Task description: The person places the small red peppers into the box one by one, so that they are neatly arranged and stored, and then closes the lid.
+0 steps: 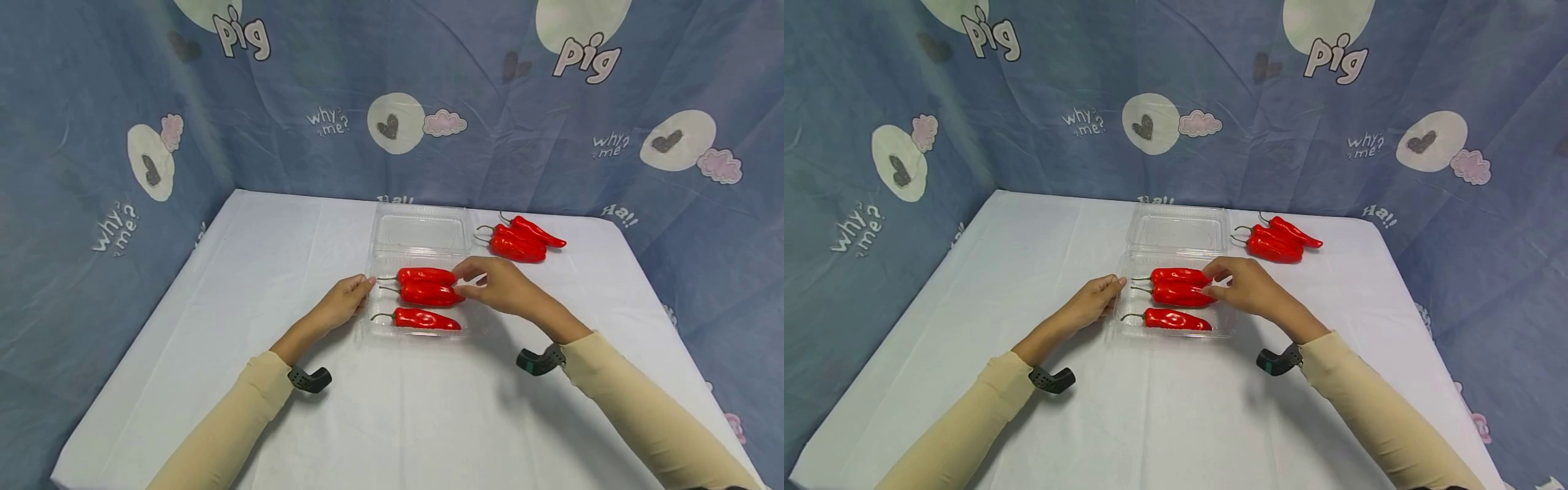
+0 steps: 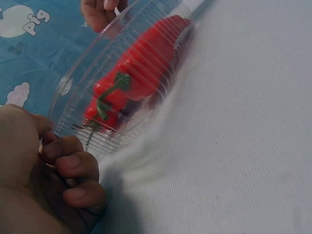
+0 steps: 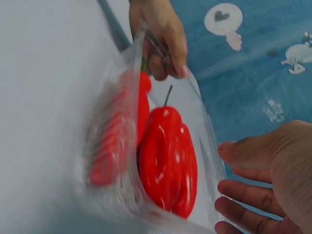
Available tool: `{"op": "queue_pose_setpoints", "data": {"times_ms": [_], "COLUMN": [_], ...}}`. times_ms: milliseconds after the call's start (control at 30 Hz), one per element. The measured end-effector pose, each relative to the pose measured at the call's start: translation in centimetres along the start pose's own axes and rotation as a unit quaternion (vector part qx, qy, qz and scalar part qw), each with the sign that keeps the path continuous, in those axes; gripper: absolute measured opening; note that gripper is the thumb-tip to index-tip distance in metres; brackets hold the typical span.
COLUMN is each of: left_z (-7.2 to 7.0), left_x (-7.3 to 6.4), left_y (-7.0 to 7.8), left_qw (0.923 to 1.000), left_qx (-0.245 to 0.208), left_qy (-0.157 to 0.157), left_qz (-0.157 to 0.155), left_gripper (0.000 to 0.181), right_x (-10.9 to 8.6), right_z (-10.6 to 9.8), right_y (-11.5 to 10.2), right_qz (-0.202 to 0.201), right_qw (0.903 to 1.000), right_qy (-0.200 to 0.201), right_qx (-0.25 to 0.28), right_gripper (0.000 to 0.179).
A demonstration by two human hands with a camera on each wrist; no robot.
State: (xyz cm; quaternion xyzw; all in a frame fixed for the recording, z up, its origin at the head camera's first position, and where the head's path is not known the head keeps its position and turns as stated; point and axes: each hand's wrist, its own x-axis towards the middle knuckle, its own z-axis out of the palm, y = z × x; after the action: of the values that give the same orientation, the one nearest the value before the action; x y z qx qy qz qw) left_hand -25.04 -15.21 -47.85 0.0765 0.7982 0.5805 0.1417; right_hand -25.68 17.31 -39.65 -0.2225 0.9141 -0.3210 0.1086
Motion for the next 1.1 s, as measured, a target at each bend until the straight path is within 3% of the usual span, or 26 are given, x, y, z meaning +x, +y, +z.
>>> {"op": "queue_pose_setpoints", "data": {"times_ms": [267, 467, 1100], "left_z": [0.0, -0.1, -0.1], "left_x": [0.0, 0.0, 0.1], "left_y": [0.0, -0.1, -0.3], "left_qw": [0.9999, 0.9999, 1.0], "left_qx": [0.01, 0.012, 0.007], "left_qy": [-0.001, 0.0, 0.002], "left_qz": [0.0, 0.0, -0.003], "left_gripper": [0.041, 0.041, 0.042], "right_x": [-0.3, -0.4, -0.2], "right_z": [-1.7, -2.7, -3.8], "right_y": [1.5, 2.6, 5.8], "right_qz": [0.007, 0.034, 0.07], "right_qw": [0.9993, 0.9984, 0.9941], "right_qy": [0.037, 0.044, 0.081], "right_qx": [0.003, 0.007, -0.02], "right_gripper": [0.033, 0.033, 0.037]}}
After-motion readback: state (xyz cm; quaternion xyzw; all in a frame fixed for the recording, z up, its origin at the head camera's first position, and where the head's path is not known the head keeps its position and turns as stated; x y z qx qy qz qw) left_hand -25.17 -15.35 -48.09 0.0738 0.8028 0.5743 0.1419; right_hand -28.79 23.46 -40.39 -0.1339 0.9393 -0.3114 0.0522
